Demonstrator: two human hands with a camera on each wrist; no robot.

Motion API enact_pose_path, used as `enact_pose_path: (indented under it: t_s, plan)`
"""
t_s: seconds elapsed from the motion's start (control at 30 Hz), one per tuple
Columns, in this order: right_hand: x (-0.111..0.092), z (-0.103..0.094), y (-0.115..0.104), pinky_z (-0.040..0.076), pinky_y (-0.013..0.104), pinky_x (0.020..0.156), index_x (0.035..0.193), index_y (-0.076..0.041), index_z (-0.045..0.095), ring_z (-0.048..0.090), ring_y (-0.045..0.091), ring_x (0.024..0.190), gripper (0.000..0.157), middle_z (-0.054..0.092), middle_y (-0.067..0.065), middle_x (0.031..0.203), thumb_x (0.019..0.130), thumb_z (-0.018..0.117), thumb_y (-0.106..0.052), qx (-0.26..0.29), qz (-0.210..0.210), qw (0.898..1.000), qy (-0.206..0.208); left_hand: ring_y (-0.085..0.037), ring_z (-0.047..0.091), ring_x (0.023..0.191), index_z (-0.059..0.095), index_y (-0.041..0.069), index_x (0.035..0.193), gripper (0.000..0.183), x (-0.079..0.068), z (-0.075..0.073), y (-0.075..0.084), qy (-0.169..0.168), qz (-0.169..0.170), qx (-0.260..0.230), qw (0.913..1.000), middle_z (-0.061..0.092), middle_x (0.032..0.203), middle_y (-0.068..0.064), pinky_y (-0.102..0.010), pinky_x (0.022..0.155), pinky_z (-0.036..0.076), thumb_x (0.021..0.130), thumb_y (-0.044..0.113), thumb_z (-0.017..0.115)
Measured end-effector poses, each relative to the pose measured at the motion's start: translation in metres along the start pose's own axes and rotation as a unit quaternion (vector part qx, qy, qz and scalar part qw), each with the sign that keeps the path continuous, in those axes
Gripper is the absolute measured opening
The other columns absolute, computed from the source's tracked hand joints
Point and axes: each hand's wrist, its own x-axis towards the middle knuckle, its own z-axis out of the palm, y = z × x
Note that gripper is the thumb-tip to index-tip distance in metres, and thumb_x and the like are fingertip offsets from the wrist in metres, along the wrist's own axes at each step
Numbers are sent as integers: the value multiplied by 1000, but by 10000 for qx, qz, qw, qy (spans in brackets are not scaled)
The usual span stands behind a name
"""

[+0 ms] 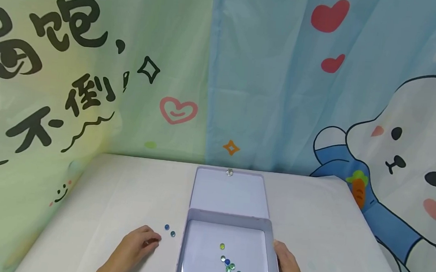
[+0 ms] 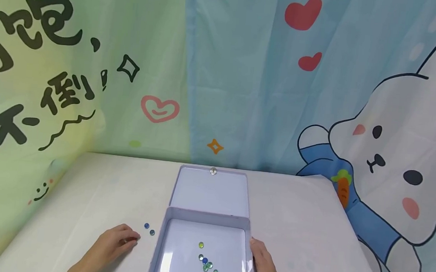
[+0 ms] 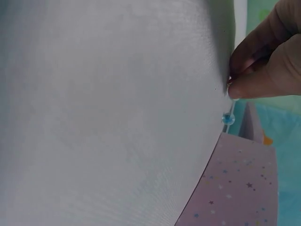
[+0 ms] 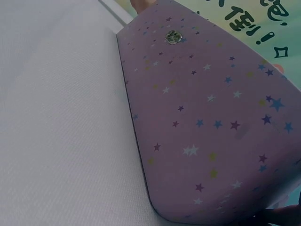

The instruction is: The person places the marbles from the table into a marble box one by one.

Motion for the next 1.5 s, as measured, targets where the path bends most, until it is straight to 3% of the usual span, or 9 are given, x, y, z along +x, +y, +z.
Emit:
enact_pose_path:
  t_s: [0.4,0.53,0.63,0.77,0.83,0.97,1.23,1.37,1.5]
  plan:
    - [3,0,-3,49,32,81,136,-5,45,55,22,107,63,56,17,127,102,28,-55,-163,-8,9998,85,1,59,76,73,10,92,10,6,-1,2,-352,-222,5,9991,65,88,8,-18,67,53,83,6,72]
    - [2,1,-4,50,37,89,138,-6,44,54,23,114,64,55,16,131,102,27,-55,-235,-14,9997,89,-1,62,78,73,7,93,9,10,-7,5,-483,-74,-300,9984,67,88,5,-19,70,55,84,6,72]
    - [2,1,-5,48,42,95,141,-4,41,53,25,117,65,54,18,133,102,25,-54,-313,-56,9995,79,-3,64,76,73,4,92,10,13,-12,9,-324,235,-639,9972,69,87,-1,-18,67,56,82,2,73]
    - [3,1,-6,47,37,94,142,-2,39,54,23,115,65,55,19,132,103,24,-52,-420,-90,9990,93,-3,66,76,72,0,92,11,15,-19,16,-115,575,-1166,9914,71,87,-7,-18,64,57,81,0,74]
    - [3,1,-6,47,37,95,142,-2,40,53,23,115,65,55,18,132,103,25,-52,-423,-39,9990,105,0,66,78,73,0,94,12,17,-23,21,-136,574,-1410,9883,73,88,-7,-19,65,57,82,2,73]
    - [3,0,-5,43,49,103,141,-4,41,49,27,120,66,52,18,135,102,26,-55,-399,4,9992,94,3,65,80,74,5,97,12,22,-30,32,-247,427,-1764,9831,75,91,-4,-20,68,58,86,11,72]
    - [3,-1,-4,42,55,103,140,-4,41,49,29,121,68,51,18,135,101,26,-57,-396,3,9992,10,0,68,83,74,12,99,12,34,-39,50,-680,455,-1954,9773,74,93,0,-22,71,58,88,15,71]
    - [3,0,-4,46,47,100,140,-2,41,52,27,117,67,54,18,132,102,26,-55,-386,14,9992,80,2,66,82,74,15,99,11,47,-44,54,-1026,435,-1797,9774,74,93,4,-21,73,57,89,17,70]
    - [3,0,-3,46,34,91,139,-1,42,53,22,111,63,56,17,128,103,27,-50,-410,-44,9991,126,1,64,81,73,11,98,10,59,-47,56,-1227,776,-1729,9742,73,92,2,-21,72,57,89,14,70]
